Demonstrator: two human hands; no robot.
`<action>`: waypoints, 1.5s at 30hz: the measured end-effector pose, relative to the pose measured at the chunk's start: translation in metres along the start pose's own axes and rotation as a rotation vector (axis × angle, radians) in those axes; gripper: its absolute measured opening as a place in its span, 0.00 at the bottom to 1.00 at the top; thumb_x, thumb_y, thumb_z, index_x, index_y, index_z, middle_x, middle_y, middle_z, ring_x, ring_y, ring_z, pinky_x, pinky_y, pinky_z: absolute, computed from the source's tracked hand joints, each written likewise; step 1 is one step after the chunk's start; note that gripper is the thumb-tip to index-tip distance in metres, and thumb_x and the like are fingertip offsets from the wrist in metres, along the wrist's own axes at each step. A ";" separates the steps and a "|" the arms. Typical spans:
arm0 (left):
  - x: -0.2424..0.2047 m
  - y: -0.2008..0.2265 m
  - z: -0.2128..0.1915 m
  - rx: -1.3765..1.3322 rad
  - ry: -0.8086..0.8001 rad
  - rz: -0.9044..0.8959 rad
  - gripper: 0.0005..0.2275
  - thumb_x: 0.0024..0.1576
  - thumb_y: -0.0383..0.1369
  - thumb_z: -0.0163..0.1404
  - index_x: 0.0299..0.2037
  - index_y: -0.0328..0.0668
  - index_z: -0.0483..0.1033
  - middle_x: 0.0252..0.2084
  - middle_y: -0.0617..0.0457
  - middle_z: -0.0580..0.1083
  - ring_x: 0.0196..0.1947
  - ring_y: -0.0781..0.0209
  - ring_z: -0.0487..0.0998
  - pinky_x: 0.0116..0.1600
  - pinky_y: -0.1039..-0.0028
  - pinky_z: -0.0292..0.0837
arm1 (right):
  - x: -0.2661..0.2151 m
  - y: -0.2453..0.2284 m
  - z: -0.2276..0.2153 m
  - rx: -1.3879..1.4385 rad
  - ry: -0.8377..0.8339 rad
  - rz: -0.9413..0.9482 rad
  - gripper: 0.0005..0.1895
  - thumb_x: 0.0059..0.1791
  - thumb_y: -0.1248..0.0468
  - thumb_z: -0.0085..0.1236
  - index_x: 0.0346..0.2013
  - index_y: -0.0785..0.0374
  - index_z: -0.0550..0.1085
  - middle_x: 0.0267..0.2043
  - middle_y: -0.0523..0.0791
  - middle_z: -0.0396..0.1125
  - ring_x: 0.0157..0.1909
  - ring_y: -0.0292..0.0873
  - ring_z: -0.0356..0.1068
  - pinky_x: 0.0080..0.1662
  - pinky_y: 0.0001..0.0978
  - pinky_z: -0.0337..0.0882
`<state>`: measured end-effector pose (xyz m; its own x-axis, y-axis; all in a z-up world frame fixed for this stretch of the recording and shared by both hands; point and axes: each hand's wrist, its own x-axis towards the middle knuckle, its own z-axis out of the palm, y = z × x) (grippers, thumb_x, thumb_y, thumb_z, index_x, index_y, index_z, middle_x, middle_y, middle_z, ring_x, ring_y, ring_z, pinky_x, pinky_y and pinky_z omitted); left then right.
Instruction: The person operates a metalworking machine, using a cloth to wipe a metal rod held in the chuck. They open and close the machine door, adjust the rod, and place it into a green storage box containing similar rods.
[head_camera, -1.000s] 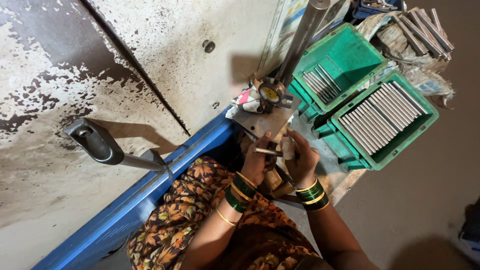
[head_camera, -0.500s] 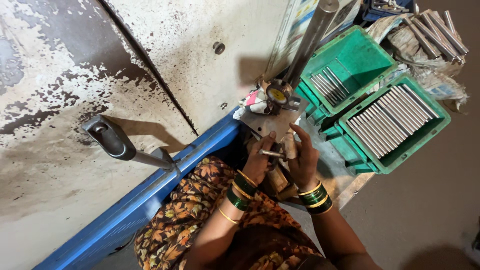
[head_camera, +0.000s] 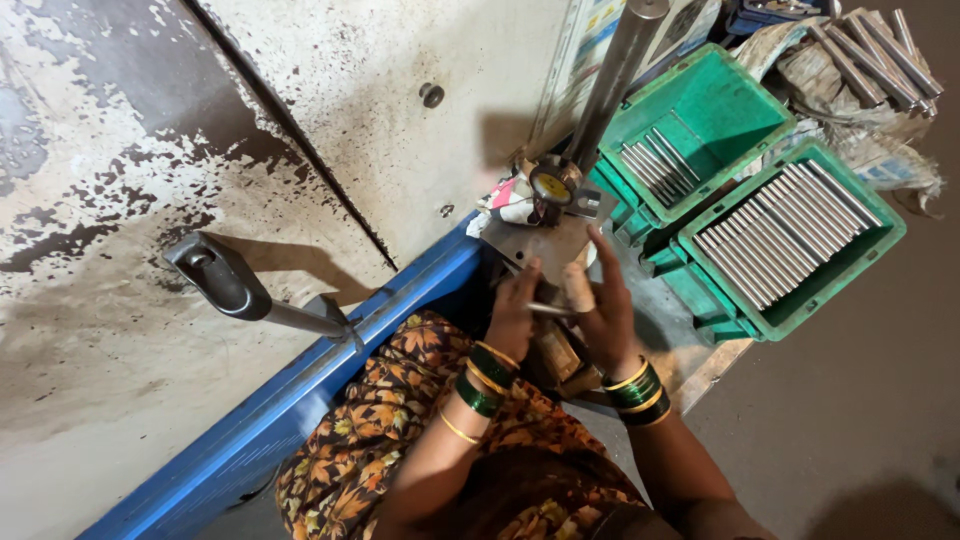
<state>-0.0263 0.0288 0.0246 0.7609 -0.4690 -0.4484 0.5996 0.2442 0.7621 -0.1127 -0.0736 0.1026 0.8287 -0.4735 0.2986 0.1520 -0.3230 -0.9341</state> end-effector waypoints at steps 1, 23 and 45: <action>0.006 -0.006 -0.005 0.006 -0.061 0.089 0.16 0.64 0.47 0.49 0.39 0.42 0.73 0.26 0.58 0.71 0.22 0.68 0.69 0.27 0.76 0.62 | -0.001 0.003 -0.004 0.128 0.006 0.053 0.32 0.56 0.64 0.50 0.75 0.57 0.54 0.57 0.47 0.70 0.25 0.37 0.69 0.23 0.28 0.63; 0.104 -0.032 0.036 0.903 0.049 0.745 0.29 0.48 0.31 0.63 0.61 0.30 0.68 0.45 0.32 0.75 0.36 0.41 0.81 0.40 0.62 0.78 | 0.014 0.058 -0.087 0.138 0.304 -0.004 0.26 0.53 0.76 0.46 0.66 0.62 0.67 0.39 0.40 0.67 0.31 0.28 0.65 0.30 0.21 0.69; 0.140 -0.039 0.104 1.791 0.283 1.259 0.15 0.57 0.32 0.49 0.52 0.34 0.76 0.51 0.43 0.74 0.57 0.47 0.71 0.60 0.59 0.68 | 0.010 0.091 -0.100 0.095 0.317 0.020 0.24 0.50 0.79 0.43 0.60 0.65 0.71 0.46 0.41 0.69 0.33 0.30 0.67 0.29 0.22 0.70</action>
<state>0.0311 -0.1353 -0.0196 0.5635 -0.5998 0.5680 -0.7543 -0.6540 0.0578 -0.1449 -0.1898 0.0405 0.6254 -0.7153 0.3118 0.1989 -0.2403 -0.9501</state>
